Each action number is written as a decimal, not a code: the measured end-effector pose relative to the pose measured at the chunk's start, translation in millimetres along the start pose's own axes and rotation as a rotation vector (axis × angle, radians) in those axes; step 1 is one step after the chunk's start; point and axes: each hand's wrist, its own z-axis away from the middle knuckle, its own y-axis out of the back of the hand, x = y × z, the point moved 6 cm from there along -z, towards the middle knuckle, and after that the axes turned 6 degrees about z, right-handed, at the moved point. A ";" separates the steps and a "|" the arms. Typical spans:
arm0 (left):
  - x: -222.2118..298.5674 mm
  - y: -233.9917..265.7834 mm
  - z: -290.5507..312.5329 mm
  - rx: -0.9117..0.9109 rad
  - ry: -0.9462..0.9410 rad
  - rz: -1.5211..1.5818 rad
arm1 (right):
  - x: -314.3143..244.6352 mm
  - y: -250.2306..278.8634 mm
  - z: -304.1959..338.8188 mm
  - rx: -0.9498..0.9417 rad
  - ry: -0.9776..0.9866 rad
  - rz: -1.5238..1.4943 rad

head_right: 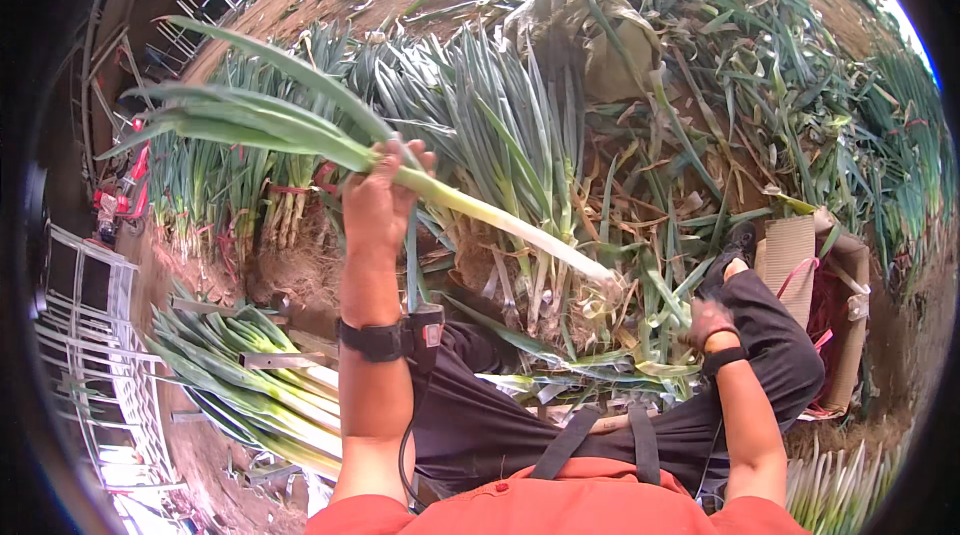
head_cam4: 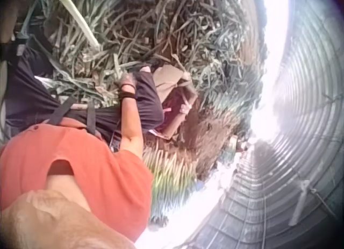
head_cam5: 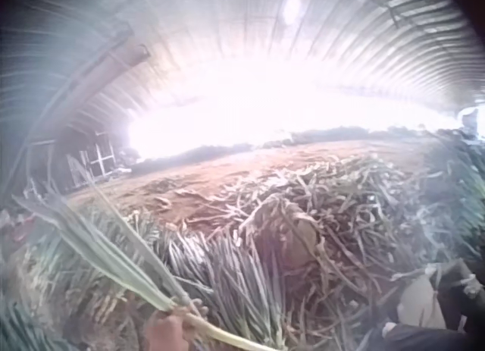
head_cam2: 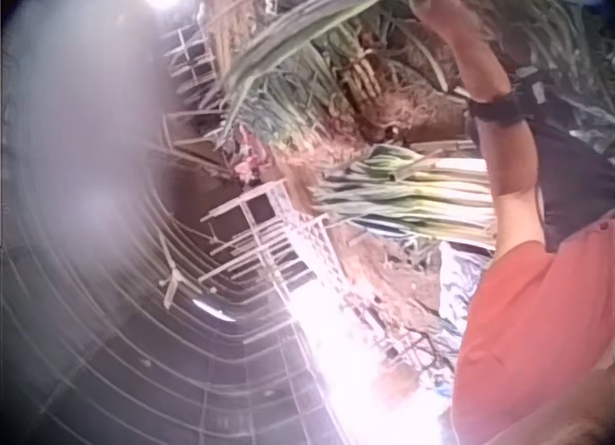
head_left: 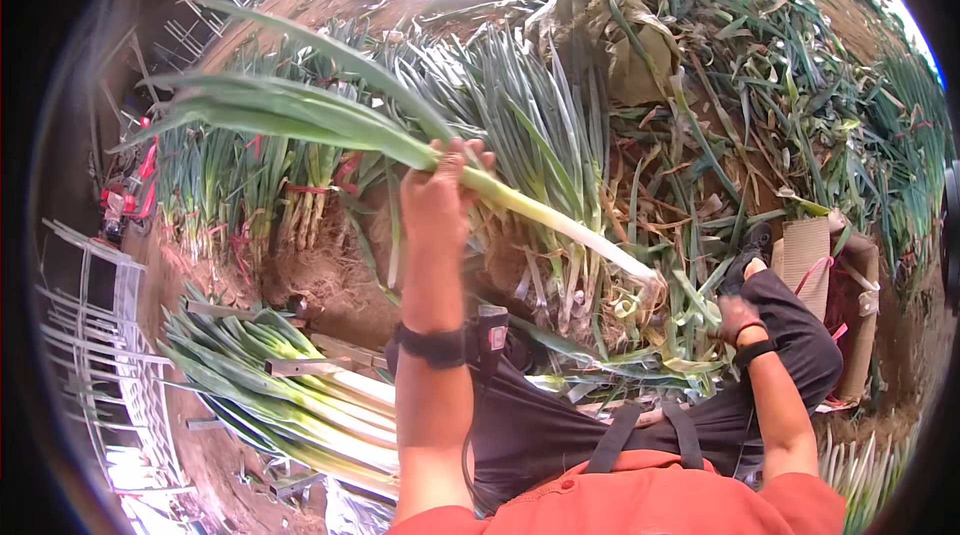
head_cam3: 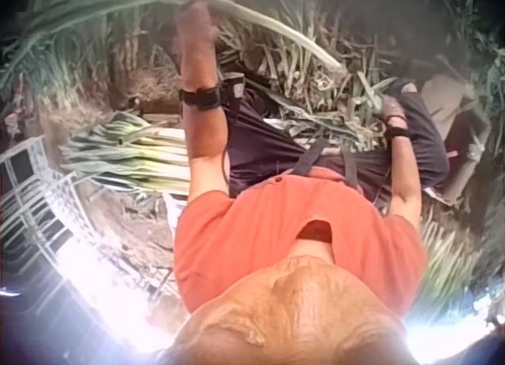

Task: Cleaning and peeling harvested leeks by hand and using a trimming blade.

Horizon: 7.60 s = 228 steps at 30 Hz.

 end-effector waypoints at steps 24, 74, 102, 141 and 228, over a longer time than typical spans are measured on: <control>-32.4 -45.1 37.9 -0.415 0.158 0.268 | -215.2 147.4 -53.6 -0.199 0.054 -1.994; -38.6 -19.6 30.3 -0.086 0.116 0.133 | -260.4 218.9 21.1 0.451 0.574 -0.815; -34.4 -4.1 -1.9 0.105 -0.155 0.019 | -206.6 150.3 99.9 0.273 1.022 -0.570; 33.5 71.6 -14.2 0.340 -0.242 0.306 | -45.3 37.4 33.2 -0.015 -0.106 -0.736; -83.2 -41.6 59.7 -0.403 0.376 -0.502 | 131.8 189.1 -31.1 0.097 -0.174 -1.085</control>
